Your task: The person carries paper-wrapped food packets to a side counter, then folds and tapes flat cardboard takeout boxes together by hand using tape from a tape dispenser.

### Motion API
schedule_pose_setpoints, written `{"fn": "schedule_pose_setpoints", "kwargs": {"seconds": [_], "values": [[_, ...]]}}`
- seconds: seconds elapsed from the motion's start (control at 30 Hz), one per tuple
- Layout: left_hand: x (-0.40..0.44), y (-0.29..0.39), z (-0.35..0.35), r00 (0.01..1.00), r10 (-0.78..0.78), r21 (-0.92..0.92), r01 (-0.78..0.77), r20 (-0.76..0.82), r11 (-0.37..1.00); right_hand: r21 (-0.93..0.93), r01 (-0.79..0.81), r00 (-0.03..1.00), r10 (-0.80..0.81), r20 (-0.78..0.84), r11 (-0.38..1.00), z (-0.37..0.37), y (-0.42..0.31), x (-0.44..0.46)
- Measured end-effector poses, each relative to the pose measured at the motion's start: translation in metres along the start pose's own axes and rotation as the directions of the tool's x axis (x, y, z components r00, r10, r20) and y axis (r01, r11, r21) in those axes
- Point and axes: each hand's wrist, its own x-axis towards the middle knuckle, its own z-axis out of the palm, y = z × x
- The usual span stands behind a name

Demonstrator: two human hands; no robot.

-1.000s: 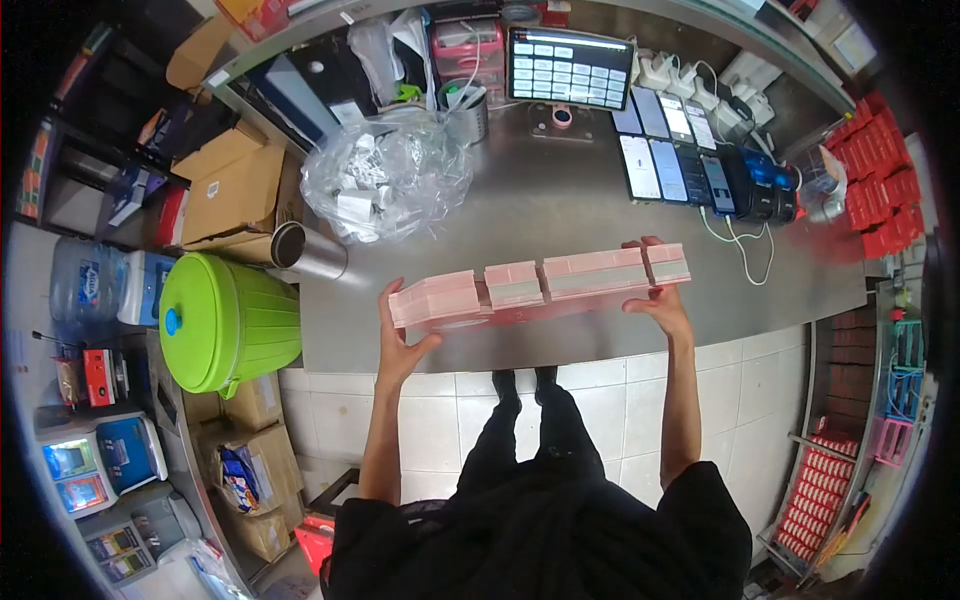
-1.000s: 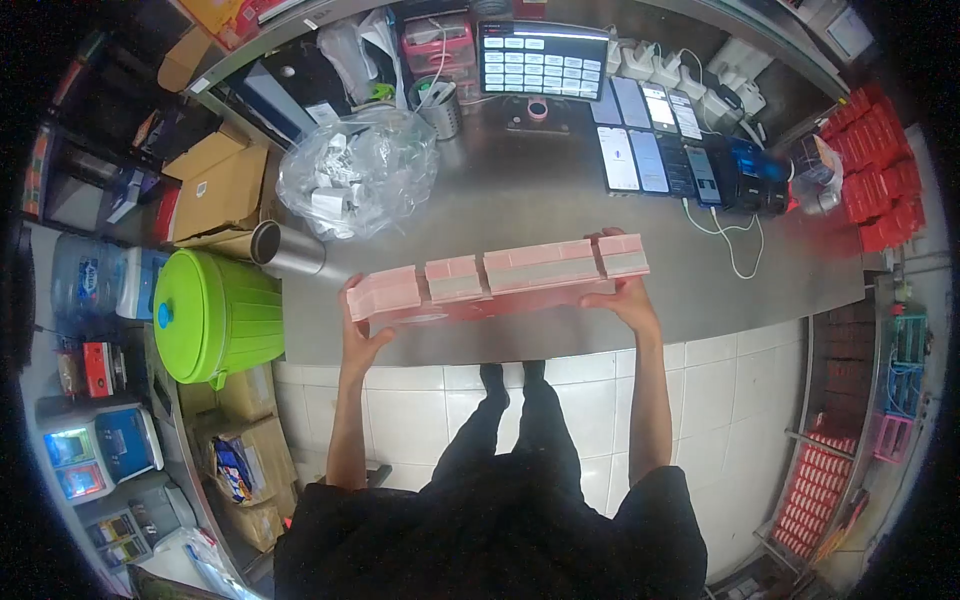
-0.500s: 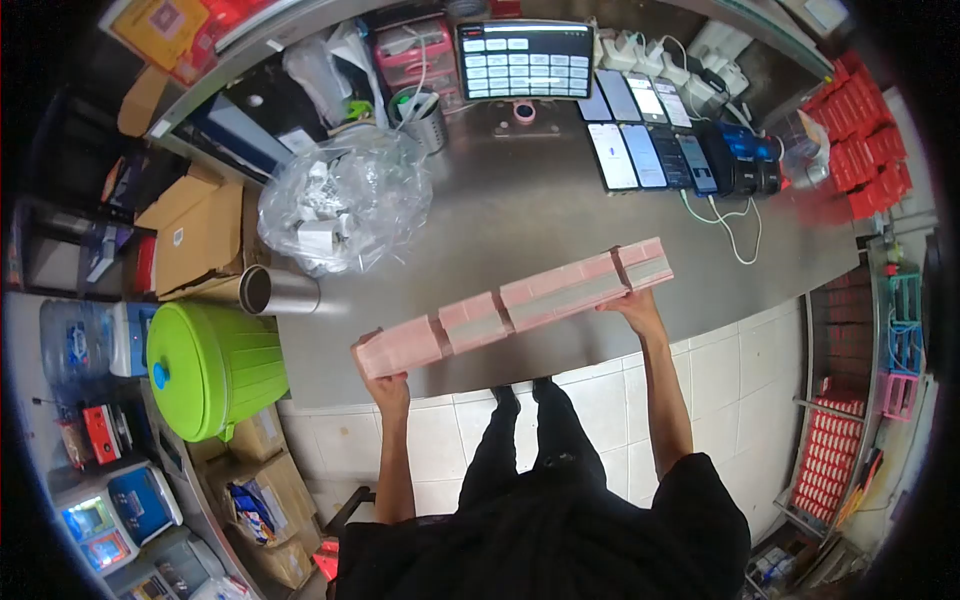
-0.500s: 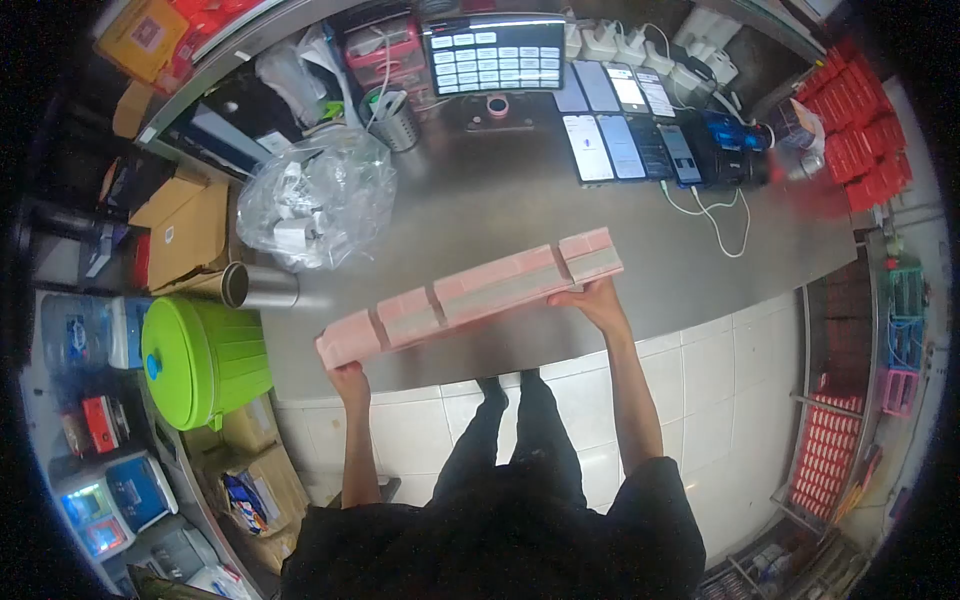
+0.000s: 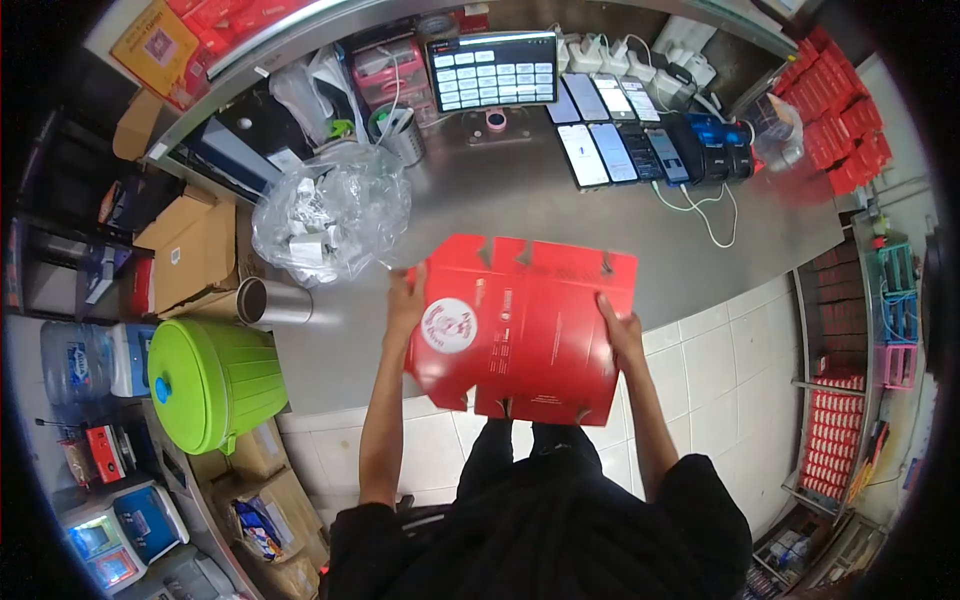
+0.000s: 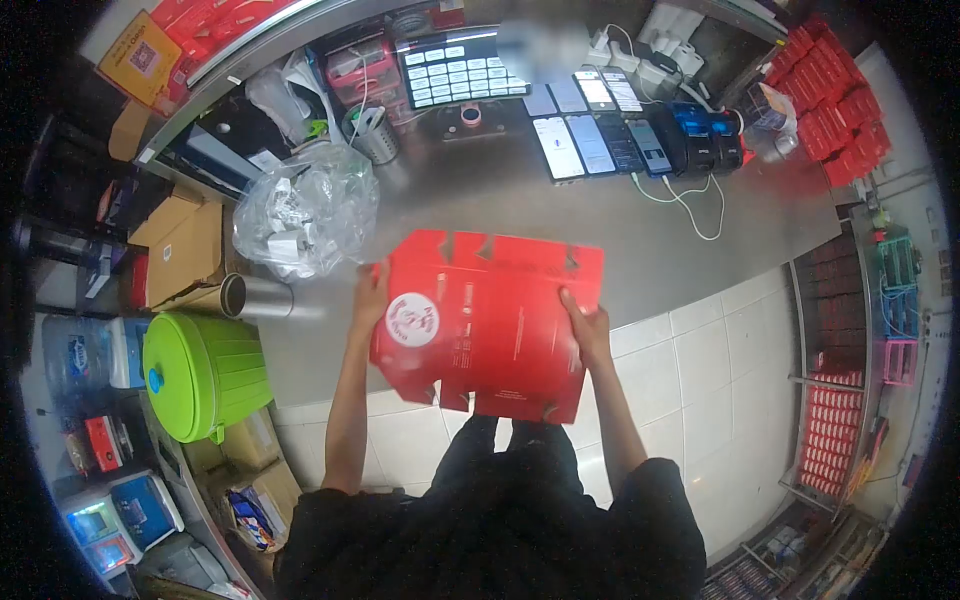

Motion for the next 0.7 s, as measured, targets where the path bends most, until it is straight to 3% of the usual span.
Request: {"fn": "schedule_pose_setpoints", "kwargs": {"seconds": [0.07,0.13,0.17,0.23,0.3,0.37,0.4,0.43,0.5,0.57,0.63,0.7], "values": [[0.032,0.003,0.032,0.98,-0.071,0.06,0.061,0.184,0.996,0.117,-0.041,0.986,0.059,-0.158,0.992,-0.008,0.028,-0.021],[0.067,-0.005,0.073,0.913,-0.007,0.135,-0.053,0.408,0.989,0.178,-0.019,0.952,0.073,-0.299,0.984,-0.018,0.075,-0.028],[0.075,0.012,0.085,0.88,-0.042,0.191,-0.055,0.473,0.98,0.204,0.036,0.933,0.04,-0.357,0.978,-0.015,0.081,-0.04],[0.082,0.056,0.098,0.797,-0.124,0.301,-0.076,0.592,0.95,0.33,0.013,0.902,0.131,-0.411,0.944,-0.011,0.096,-0.05],[0.091,0.087,0.104,0.84,-0.098,0.315,-0.09,0.534,0.945,0.491,-0.022,0.854,0.272,-0.443,0.871,-0.004,0.107,-0.054],[0.08,0.107,0.102,0.888,0.017,0.285,-0.165,0.46,0.944,0.445,-0.095,0.829,0.318,-0.459,0.891,0.0,0.117,-0.058],[0.072,0.105,0.105,0.884,-0.015,0.289,-0.137,0.467,0.947,0.422,-0.131,0.818,0.338,-0.465,0.897,0.002,0.119,-0.058],[0.063,0.097,0.11,0.876,-0.05,0.3,-0.109,0.479,0.948,0.47,-0.109,0.83,0.34,-0.442,0.876,0.004,0.131,-0.056],[0.063,0.062,0.127,0.839,0.013,0.358,-0.247,0.544,0.9,0.522,-0.039,0.844,0.307,-0.439,0.852,0.012,0.139,-0.05],[0.047,0.051,0.129,0.858,0.238,0.283,-0.392,0.456,0.875,0.585,0.049,0.849,0.275,-0.451,0.809,0.017,0.134,-0.052],[0.063,0.011,0.144,0.84,0.32,0.364,-0.491,0.439,0.791,0.516,-0.088,0.845,0.338,-0.414,0.852,0.01,0.144,-0.049],[0.067,0.001,0.148,0.857,0.312,0.316,-0.454,0.409,0.833,0.456,-0.067,0.842,0.296,-0.451,0.887,0.007,0.145,-0.05]]}}
